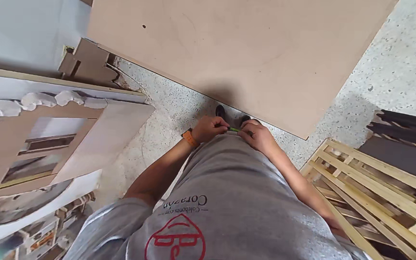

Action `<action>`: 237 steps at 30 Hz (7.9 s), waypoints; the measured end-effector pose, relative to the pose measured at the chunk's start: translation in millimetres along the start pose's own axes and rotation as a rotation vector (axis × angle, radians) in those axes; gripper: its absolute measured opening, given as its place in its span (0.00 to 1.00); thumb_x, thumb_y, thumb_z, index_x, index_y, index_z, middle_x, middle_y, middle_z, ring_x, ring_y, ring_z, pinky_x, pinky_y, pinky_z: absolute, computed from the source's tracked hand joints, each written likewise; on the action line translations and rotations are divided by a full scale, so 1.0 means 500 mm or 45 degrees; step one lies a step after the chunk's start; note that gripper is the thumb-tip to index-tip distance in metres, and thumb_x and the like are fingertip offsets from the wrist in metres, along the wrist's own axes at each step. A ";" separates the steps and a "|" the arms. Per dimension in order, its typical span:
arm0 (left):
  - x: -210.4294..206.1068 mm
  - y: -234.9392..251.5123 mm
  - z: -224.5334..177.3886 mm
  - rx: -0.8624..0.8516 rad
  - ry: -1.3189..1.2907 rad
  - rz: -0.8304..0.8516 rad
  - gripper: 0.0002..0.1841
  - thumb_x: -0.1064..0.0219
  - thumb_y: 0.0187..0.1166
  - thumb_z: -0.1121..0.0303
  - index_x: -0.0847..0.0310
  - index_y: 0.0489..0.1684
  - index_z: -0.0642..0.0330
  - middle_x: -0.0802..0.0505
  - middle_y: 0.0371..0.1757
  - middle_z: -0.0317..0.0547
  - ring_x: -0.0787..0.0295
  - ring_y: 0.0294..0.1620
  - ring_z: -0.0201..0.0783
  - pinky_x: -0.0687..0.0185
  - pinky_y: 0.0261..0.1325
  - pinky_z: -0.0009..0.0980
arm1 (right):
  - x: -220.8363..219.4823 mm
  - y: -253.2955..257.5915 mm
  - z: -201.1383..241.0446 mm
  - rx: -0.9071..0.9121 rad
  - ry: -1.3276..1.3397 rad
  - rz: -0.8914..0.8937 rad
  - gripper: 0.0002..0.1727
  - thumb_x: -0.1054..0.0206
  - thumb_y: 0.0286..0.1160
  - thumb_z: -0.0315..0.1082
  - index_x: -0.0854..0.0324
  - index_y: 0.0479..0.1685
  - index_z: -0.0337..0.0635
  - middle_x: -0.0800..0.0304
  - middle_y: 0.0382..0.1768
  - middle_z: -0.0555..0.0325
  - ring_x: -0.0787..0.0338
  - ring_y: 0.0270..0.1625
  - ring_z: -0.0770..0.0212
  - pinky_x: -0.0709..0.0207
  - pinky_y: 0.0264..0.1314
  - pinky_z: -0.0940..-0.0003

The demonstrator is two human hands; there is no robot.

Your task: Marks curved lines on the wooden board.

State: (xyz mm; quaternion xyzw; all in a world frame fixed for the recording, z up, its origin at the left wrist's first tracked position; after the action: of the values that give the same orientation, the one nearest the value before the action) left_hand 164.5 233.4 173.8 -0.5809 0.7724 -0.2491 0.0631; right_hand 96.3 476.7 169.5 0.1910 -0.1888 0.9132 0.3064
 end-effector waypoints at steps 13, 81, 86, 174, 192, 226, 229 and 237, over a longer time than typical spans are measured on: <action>-0.126 0.116 0.007 0.203 0.476 -0.808 0.12 0.29 0.80 0.57 0.03 0.47 0.51 0.04 0.40 0.42 0.08 0.48 0.38 0.12 0.59 0.40 | 0.203 0.288 -0.113 0.041 -0.180 0.857 0.30 0.39 0.82 0.62 0.16 0.68 0.50 0.12 0.63 0.53 0.10 0.59 0.55 0.16 0.64 0.49; 0.317 0.543 0.216 -0.078 -0.404 -2.206 0.04 0.28 0.75 0.76 0.19 0.36 0.62 0.06 0.28 0.43 0.06 0.26 0.39 0.06 0.29 0.35 | 0.235 1.042 -0.286 0.481 0.633 -0.183 0.24 0.63 0.98 0.37 0.20 0.50 0.37 0.12 0.34 0.60 0.14 0.28 0.66 0.18 0.27 0.73; 0.286 0.547 0.205 -0.070 -0.397 -2.190 0.04 0.28 0.76 0.76 0.18 0.38 0.62 0.05 0.29 0.43 0.06 0.27 0.38 0.06 0.30 0.35 | 0.237 1.041 -0.286 0.497 0.611 -0.156 0.23 0.63 0.98 0.37 0.21 0.51 0.37 0.12 0.34 0.60 0.13 0.28 0.67 0.18 0.28 0.73; 0.346 0.542 0.219 -0.094 -0.468 -2.190 0.04 0.29 0.76 0.76 0.20 0.36 0.62 0.05 0.28 0.45 0.06 0.26 0.40 0.07 0.29 0.35 | 0.233 1.040 -0.281 0.485 0.658 -0.172 0.23 0.61 0.97 0.37 0.19 0.49 0.37 0.12 0.33 0.61 0.13 0.29 0.67 0.17 0.29 0.73; 0.343 0.541 0.217 -0.058 -0.457 -2.189 0.03 0.29 0.77 0.76 0.19 0.37 0.62 0.04 0.29 0.45 0.05 0.27 0.39 0.05 0.31 0.35 | 0.231 1.044 -0.286 0.510 0.662 -0.192 0.23 0.60 0.97 0.36 0.18 0.48 0.35 0.11 0.32 0.60 0.14 0.28 0.66 0.17 0.28 0.72; 0.249 0.550 0.184 0.057 -0.356 -2.171 0.03 0.31 0.80 0.73 0.20 0.39 0.58 0.06 0.32 0.42 0.06 0.29 0.36 0.07 0.31 0.31 | 0.232 1.042 -0.284 0.490 0.602 -0.168 0.25 0.64 0.98 0.36 0.18 0.50 0.37 0.12 0.33 0.64 0.13 0.28 0.70 0.19 0.28 0.76; 0.240 0.552 0.182 0.043 -0.348 -2.168 0.03 0.30 0.79 0.74 0.20 0.38 0.58 0.06 0.32 0.42 0.07 0.28 0.37 0.07 0.31 0.32 | 0.233 1.041 -0.285 0.481 0.592 -0.156 0.25 0.65 0.98 0.35 0.19 0.51 0.37 0.12 0.33 0.64 0.14 0.29 0.70 0.18 0.29 0.76; 0.218 0.559 0.170 0.030 -0.335 -2.159 0.03 0.30 0.78 0.75 0.19 0.39 0.60 0.06 0.33 0.43 0.06 0.28 0.37 0.06 0.31 0.33 | 0.234 1.044 -0.287 0.496 0.597 -0.126 0.24 0.65 0.98 0.37 0.20 0.51 0.37 0.13 0.33 0.64 0.14 0.29 0.70 0.19 0.29 0.75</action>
State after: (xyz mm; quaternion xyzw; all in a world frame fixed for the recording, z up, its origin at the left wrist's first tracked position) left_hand -79.3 161.8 -7.3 -0.9855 0.0610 -0.1508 -0.0493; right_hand -353.6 213.4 -18.0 0.0391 0.0754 0.9353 0.3435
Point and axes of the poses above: each hand's wrist, its own y-axis towards the middle knuckle, its own x-axis out of the back of the hand, z = x × y, the point moved 2 cm from there along y, towards the middle knuckle
